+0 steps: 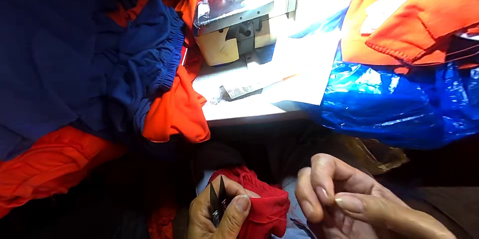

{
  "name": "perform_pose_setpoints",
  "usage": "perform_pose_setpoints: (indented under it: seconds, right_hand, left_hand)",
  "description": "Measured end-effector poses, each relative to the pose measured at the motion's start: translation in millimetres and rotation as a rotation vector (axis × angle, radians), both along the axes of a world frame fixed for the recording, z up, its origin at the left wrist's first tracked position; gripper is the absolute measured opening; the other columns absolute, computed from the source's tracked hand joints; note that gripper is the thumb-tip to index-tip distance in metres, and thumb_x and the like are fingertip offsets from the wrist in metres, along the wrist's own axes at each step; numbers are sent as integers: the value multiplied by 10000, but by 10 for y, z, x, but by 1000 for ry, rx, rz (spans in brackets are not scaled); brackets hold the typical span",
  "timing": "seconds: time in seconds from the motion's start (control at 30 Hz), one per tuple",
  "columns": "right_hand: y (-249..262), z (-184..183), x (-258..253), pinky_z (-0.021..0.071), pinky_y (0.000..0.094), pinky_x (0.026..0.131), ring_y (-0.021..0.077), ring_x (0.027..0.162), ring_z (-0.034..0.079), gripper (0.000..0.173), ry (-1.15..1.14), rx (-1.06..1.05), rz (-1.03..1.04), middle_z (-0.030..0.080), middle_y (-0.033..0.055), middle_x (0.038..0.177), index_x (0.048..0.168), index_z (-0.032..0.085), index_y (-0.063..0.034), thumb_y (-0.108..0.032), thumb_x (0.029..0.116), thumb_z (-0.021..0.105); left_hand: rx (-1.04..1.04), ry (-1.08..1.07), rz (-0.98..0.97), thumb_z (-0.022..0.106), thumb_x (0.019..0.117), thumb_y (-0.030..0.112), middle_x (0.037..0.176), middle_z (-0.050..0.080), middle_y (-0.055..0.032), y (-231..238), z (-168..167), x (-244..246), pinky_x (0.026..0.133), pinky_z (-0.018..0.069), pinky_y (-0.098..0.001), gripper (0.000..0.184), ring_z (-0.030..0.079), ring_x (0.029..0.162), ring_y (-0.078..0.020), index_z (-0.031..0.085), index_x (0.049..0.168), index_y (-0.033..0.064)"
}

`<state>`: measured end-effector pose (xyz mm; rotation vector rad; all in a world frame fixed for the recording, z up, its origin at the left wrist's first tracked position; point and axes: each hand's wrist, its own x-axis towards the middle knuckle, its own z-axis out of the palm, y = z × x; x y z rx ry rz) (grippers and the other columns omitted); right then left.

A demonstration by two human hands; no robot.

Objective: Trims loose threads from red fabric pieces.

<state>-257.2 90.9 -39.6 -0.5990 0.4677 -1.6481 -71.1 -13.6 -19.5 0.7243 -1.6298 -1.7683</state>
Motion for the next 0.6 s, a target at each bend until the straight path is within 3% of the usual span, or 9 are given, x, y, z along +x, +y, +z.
perform_pose_setpoints:
  seconds: [0.07,0.13,0.2,0.23,0.3,0.33,0.43,0.6]
  right_hand:
    - [-20,19,33,447,93,531,-70,655,554,144,153,109,-39,683,-48,1072,1120,659,-195,-261,1001,612]
    - [-57,23,65,419,81,538,-99,662,511,267,400,176,-35,673,-80,1129,1214,623,-186,-347,1001,631]
    - [-108,-24,92,434,94,567,-84,695,524,278,556,172,1,648,-91,1034,1191,620,-128,-335,1006,630]
    - [-128,-47,98,452,100,586,-75,707,550,218,583,169,12,638,-96,936,1118,637,-107,-292,1002,635]
    - [-143,-69,87,453,97,615,-85,708,561,93,600,158,13,614,-117,804,964,648,-116,-201,990,621]
    - [-136,-71,73,453,93,628,-93,718,561,71,603,150,11,608,-127,789,934,647,-128,-168,975,605]
    - [-106,-98,23,462,89,670,-98,779,570,69,572,95,-6,613,-128,835,951,647,-128,-122,941,579]
    - [-85,-130,-8,503,109,654,-75,761,607,50,359,171,-49,670,-142,873,988,696,-195,-200,951,663]
  left_hand:
    - [-12,1,4,615,1009,194,957,736,53,-4,10,-10,785,564,-175,111,685,887,2,702,991,127]
    - [-42,-12,0,610,1011,175,944,722,63,-4,23,-34,761,552,-157,107,666,865,20,693,982,115]
    - [-87,-42,-15,603,1013,147,911,682,83,-5,43,-67,682,519,-125,99,618,792,53,677,973,96]
    - [-120,-60,-25,605,1012,140,898,668,91,-13,59,-86,647,503,-107,93,598,758,70,671,970,90]
    - [-249,-123,-38,606,1010,147,858,631,84,-50,78,-122,597,454,-73,117,544,706,101,649,945,59]
    - [-345,-169,-38,609,1009,167,838,624,57,-77,74,-134,628,453,-69,166,545,725,97,645,922,31]
    - [-516,-226,-4,612,1009,214,809,635,25,-137,16,-203,715,478,-83,248,576,781,75,651,872,11]
    - [-556,-278,89,677,963,224,843,665,55,-206,-5,-316,712,512,-110,164,610,803,52,686,889,79]
